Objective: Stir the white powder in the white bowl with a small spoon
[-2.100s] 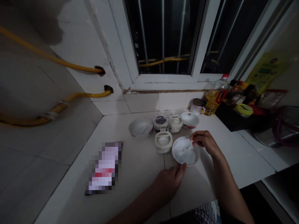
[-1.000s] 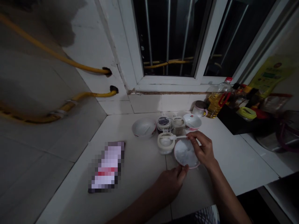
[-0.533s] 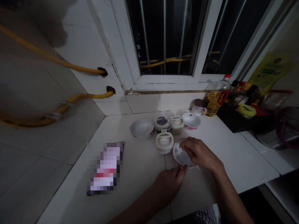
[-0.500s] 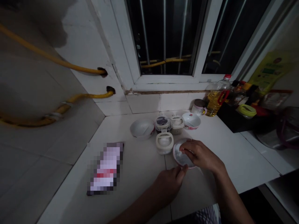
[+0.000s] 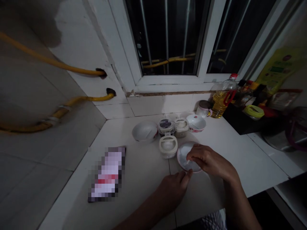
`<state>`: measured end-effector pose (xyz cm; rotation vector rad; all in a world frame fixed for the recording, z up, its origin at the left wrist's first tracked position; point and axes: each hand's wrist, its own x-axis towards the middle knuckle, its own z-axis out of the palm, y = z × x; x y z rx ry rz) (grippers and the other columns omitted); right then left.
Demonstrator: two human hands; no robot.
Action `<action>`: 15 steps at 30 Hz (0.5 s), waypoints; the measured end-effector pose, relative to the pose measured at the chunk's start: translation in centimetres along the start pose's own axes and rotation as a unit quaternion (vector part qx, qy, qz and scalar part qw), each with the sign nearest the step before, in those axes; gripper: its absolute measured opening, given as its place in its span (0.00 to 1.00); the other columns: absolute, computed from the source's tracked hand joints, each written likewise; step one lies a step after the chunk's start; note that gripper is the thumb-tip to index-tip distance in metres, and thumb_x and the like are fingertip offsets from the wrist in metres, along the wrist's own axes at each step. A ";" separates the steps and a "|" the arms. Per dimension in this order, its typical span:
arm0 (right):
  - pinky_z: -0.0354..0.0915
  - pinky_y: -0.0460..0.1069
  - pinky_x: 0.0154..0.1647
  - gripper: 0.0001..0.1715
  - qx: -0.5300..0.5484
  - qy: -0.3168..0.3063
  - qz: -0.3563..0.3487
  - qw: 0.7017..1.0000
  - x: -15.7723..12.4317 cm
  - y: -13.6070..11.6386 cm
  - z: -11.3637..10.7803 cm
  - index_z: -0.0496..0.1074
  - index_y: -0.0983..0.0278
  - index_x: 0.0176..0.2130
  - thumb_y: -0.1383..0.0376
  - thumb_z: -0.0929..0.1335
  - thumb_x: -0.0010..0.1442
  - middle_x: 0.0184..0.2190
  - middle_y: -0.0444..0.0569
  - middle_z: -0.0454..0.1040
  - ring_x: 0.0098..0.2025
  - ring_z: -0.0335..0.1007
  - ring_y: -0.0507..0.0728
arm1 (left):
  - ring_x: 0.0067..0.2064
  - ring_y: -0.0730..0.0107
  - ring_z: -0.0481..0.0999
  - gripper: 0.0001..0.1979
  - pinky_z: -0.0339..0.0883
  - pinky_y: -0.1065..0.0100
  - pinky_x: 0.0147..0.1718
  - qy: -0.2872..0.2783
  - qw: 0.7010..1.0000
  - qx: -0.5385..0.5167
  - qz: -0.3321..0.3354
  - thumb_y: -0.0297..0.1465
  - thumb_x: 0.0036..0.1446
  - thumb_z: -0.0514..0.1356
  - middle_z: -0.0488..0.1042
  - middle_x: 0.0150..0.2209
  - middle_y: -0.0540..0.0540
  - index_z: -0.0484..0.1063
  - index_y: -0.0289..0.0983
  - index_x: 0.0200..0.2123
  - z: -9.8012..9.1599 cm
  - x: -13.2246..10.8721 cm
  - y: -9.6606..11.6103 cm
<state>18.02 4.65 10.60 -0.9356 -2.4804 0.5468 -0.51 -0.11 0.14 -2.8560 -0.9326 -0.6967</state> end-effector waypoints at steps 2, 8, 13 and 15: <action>0.64 0.49 0.37 0.13 -0.036 0.055 0.033 0.997 0.1 0.1 0.0 0.72 0.64 0.36 0.76 0.62 0.62 0.31 0.48 0.74 0.36 0.68 0.56 | 0.30 0.66 0.77 0.18 0.71 0.69 0.24 0.000 1.000 -0.001 -0.002 0.22 0.61 0.47 0.75 0.34 0.42 0.59 0.29 0.55 0.0 0.0 0.0; 0.63 0.49 0.40 0.13 -0.010 0.007 -0.024 1.000 0.6 -0.1 0.2 0.72 0.64 0.36 0.76 0.62 0.62 0.32 0.48 0.74 0.37 0.68 0.55 | 0.30 0.65 0.77 0.19 0.72 0.67 0.24 -0.001 1.000 -0.008 0.000 0.22 0.61 0.45 0.75 0.34 0.41 0.58 0.29 0.55 0.0 0.0 -0.1; 0.63 0.49 0.38 0.12 -0.023 0.034 0.016 0.999 0.5 -0.5 -0.1 0.72 0.65 0.35 0.77 0.62 0.61 0.31 0.49 0.74 0.37 0.67 0.55 | 0.31 0.65 0.77 0.20 0.72 0.68 0.25 -0.005 1.000 -0.013 -0.004 0.22 0.61 0.46 0.75 0.35 0.41 0.59 0.30 0.56 0.2 -0.1 0.0; 0.63 0.50 0.39 0.13 -0.019 0.052 0.001 0.998 0.5 -0.6 -0.2 0.72 0.65 0.36 0.76 0.61 0.63 0.32 0.49 0.74 0.38 0.67 0.55 | 0.31 0.64 0.77 0.20 0.72 0.67 0.25 0.002 1.000 -0.012 -0.003 0.22 0.61 0.45 0.75 0.35 0.41 0.59 0.29 0.56 0.2 -0.1 0.0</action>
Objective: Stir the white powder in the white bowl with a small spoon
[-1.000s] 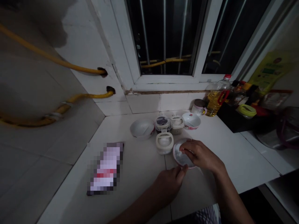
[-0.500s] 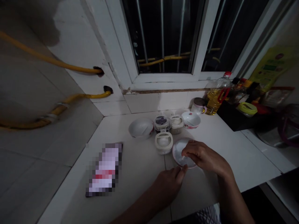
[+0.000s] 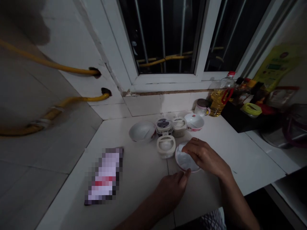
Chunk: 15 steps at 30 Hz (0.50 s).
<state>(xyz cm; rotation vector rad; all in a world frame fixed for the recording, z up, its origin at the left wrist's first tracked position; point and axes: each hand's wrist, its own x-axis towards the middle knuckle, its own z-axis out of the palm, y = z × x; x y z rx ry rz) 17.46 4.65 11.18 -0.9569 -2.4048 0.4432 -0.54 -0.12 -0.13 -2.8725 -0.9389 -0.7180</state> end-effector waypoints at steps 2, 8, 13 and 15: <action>0.63 0.50 0.41 0.12 0.029 -0.042 -0.026 0.998 -0.1 -0.1 -0.2 0.73 0.65 0.36 0.74 0.61 0.64 0.31 0.48 0.74 0.37 0.67 0.54 | 0.30 0.65 0.77 0.19 0.72 0.67 0.25 0.004 1.000 0.006 0.002 0.21 0.61 0.45 0.75 0.34 0.41 0.59 0.28 0.55 0.0 0.0 0.0; 0.63 0.49 0.41 0.11 0.066 -0.047 -0.006 0.997 -0.5 -0.4 -1.2 0.73 0.64 0.37 0.71 0.62 0.65 0.33 0.48 0.74 0.38 0.67 0.54 | 0.29 0.66 0.76 0.18 0.70 0.68 0.23 0.000 1.000 0.023 0.017 0.21 0.62 0.45 0.75 0.33 0.43 0.59 0.27 0.55 -0.9 0.3 0.3; 0.63 0.48 0.39 0.11 0.085 -0.118 0.003 0.989 -0.8 0.0 -1.6 0.74 0.64 0.34 0.73 0.63 0.63 0.30 0.46 0.74 0.36 0.68 0.52 | 0.28 0.68 0.75 0.16 0.68 0.69 0.22 0.029 0.999 0.014 0.029 0.21 0.63 0.44 0.74 0.31 0.44 0.60 0.28 0.53 -1.7 0.5 0.5; 0.63 0.47 0.37 0.10 0.061 -0.092 0.049 0.993 -1.0 0.6 -1.6 0.74 0.63 0.34 0.72 0.63 0.63 0.30 0.46 0.74 0.36 0.69 0.53 | 0.27 0.68 0.75 0.15 0.67 0.70 0.21 0.050 0.998 0.008 0.030 0.21 0.63 0.44 0.74 0.30 0.45 0.61 0.28 0.52 -1.7 0.5 0.3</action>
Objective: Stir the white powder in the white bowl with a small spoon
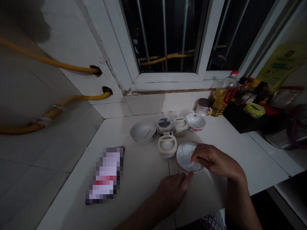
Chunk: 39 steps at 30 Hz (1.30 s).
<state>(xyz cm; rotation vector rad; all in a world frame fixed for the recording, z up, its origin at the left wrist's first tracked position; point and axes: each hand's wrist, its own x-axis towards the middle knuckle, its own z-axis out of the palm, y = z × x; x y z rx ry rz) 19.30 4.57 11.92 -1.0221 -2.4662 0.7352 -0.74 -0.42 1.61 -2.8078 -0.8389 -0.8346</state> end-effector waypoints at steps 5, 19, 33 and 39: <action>0.64 0.50 0.41 0.10 -0.058 0.158 0.056 0.984 0.9 1.5 0.7 0.73 0.63 0.38 0.71 0.63 0.63 0.34 0.50 0.76 0.39 0.70 0.56 | 0.28 0.69 0.76 0.14 0.69 0.70 0.23 0.050 0.998 0.011 -0.029 0.23 0.64 0.45 0.75 0.31 0.44 0.62 0.29 0.51 0.1 -0.1 -0.6; 0.63 0.47 0.36 0.10 -0.024 0.105 0.110 0.988 0.2 2.5 0.4 0.74 0.63 0.35 0.73 0.63 0.59 0.31 0.47 0.75 0.34 0.70 0.54 | 0.32 0.69 0.77 0.12 0.72 0.71 0.28 0.058 0.991 -0.052 -0.110 0.27 0.67 0.44 0.75 0.37 0.42 0.65 0.34 0.46 0.2 0.1 -1.5; 0.62 0.47 0.32 0.13 -0.091 0.117 0.100 0.984 -1.4 2.0 -0.8 0.72 0.64 0.32 0.77 0.63 0.52 0.28 0.47 0.72 0.30 0.68 0.53 | 0.35 0.66 0.77 0.10 0.74 0.68 0.31 0.066 0.982 -0.112 -0.141 0.27 0.61 0.49 0.73 0.38 0.41 0.66 0.35 0.43 -0.5 0.6 -2.4; 0.62 0.48 0.33 0.12 -0.103 0.154 0.091 0.978 -1.1 1.7 -0.5 0.72 0.64 0.35 0.76 0.62 0.57 0.31 0.49 0.73 0.33 0.68 0.54 | 0.35 0.68 0.77 0.14 0.73 0.70 0.31 0.073 0.987 -0.080 -0.115 0.26 0.62 0.49 0.73 0.37 0.42 0.65 0.33 0.50 -0.6 0.5 -2.6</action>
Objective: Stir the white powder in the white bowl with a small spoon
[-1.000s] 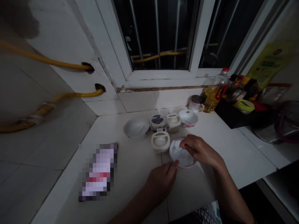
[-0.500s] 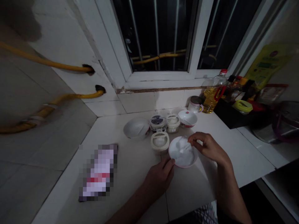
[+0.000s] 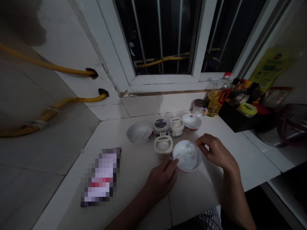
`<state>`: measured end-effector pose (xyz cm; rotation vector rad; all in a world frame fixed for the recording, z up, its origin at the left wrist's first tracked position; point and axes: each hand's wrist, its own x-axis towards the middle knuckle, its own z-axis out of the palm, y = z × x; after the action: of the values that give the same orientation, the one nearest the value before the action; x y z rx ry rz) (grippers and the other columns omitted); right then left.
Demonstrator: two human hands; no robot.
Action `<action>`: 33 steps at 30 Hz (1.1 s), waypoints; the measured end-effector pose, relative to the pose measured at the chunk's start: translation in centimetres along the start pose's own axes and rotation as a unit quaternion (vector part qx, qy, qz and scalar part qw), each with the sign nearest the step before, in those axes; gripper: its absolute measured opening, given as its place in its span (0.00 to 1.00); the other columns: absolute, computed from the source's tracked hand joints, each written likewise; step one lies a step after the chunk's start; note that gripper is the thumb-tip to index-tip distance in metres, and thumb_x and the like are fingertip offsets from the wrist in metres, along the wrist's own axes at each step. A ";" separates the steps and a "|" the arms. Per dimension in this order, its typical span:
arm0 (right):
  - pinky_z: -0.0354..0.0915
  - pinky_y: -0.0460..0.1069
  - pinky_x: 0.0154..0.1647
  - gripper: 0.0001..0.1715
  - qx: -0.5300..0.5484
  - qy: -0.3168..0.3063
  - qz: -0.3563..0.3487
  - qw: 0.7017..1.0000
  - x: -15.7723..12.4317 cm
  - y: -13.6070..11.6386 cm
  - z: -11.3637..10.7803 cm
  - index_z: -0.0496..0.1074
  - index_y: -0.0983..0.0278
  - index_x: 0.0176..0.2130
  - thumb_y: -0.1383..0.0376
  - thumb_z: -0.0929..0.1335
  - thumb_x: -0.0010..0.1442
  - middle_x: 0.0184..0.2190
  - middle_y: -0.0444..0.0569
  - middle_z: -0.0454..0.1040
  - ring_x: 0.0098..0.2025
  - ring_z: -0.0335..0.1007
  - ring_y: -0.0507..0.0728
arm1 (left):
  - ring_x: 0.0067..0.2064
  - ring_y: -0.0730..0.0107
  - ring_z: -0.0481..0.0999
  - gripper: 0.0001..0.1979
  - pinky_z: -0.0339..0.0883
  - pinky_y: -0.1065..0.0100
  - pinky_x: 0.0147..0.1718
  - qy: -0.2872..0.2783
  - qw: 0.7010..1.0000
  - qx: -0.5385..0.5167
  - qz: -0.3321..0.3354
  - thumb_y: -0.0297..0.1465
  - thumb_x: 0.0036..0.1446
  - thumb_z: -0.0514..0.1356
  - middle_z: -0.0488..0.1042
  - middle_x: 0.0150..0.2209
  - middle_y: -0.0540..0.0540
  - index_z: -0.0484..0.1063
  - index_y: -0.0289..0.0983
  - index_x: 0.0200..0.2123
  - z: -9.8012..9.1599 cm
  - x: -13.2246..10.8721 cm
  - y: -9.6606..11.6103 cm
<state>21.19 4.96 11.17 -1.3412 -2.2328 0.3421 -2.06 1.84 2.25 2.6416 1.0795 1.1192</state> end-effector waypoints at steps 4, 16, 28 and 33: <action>0.62 0.48 0.33 0.13 -0.005 -0.041 -0.012 0.999 0.0 0.0 0.1 0.73 0.64 0.32 0.77 0.62 0.54 0.28 0.48 0.72 0.31 0.67 0.53 | 0.32 0.71 0.76 0.12 0.72 0.73 0.29 0.004 0.998 0.007 0.056 0.25 0.64 0.48 0.73 0.34 0.43 0.67 0.32 0.48 0.0 -0.2 0.6; 0.61 0.50 0.35 0.15 -0.079 -0.031 -0.026 0.996 -0.6 -0.1 -0.3 0.72 0.64 0.30 0.77 0.61 0.59 0.26 0.49 0.73 0.33 0.66 0.56 | 0.35 0.70 0.77 0.14 0.74 0.72 0.31 0.003 0.997 0.031 0.066 0.25 0.63 0.48 0.75 0.38 0.41 0.69 0.35 0.48 0.1 -0.6 0.8; 0.60 0.51 0.36 0.16 -0.210 -0.073 -0.072 0.972 -0.2 -2.1 -1.4 0.69 0.65 0.27 0.79 0.60 0.58 0.25 0.51 0.71 0.34 0.65 0.58 | 0.31 0.72 0.77 0.11 0.73 0.74 0.27 0.051 0.994 0.036 0.094 0.24 0.64 0.49 0.75 0.33 0.43 0.69 0.33 0.44 0.1 0.0 0.8; 0.61 0.48 0.33 0.15 -0.124 -0.150 -0.043 0.980 -1.8 -2.5 -1.3 0.71 0.64 0.29 0.78 0.60 0.58 0.26 0.49 0.72 0.33 0.68 0.55 | 0.30 0.72 0.77 0.11 0.72 0.74 0.26 0.063 0.992 0.036 0.100 0.24 0.65 0.48 0.75 0.32 0.43 0.70 0.32 0.41 0.2 0.2 0.8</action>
<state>20.74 2.16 12.85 -1.3889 -2.6490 0.2542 -1.34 1.40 2.44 2.8197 0.9060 1.3236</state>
